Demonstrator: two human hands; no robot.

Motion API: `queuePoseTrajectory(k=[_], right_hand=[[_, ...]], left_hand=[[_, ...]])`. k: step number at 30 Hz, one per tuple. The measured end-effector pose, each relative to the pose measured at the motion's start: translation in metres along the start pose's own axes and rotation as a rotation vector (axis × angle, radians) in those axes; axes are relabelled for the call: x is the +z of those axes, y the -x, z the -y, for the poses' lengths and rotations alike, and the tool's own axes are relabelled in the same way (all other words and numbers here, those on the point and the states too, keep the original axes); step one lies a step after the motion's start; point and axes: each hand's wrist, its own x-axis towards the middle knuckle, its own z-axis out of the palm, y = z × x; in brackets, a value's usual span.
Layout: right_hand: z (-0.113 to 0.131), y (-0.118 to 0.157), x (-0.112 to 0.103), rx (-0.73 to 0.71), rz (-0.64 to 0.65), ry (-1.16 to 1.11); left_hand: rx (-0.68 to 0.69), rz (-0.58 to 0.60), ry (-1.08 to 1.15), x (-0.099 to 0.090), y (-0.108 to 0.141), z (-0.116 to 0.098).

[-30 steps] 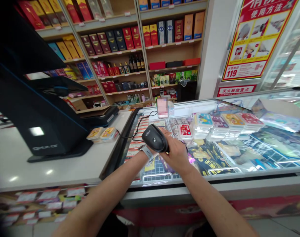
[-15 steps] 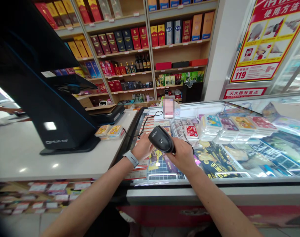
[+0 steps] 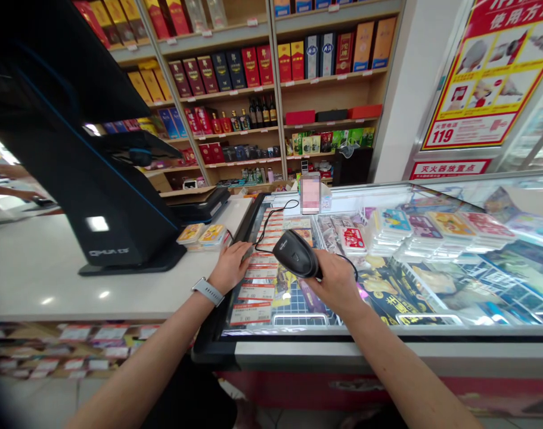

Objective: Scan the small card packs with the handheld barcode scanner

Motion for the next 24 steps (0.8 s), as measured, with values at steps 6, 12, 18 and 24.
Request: queuePoseTrajectory(k=[6, 12, 18, 24], right_hand=[[0.001, -0.001, 0.0, 0.001, 0.026, 0.012], [-0.002, 0.002, 0.002, -0.003, 0.039, 0.042], [-0.003, 0.003, 0.003, 0.009, 0.05, 0.041], [-0.001, 0.002, 0.004, -0.01, 0.052, 0.033]], left_hand=[[-0.008, -0.002, 0.006, -0.008, 0.002, -0.008], [-0.074, 0.029, -0.041, -0.025, 0.003, -0.001], [-0.188, 0.017, -0.132, -0.032, 0.003, 0.024], [-0.375, -0.085, -0.248, -0.036, 0.007, 0.054]])
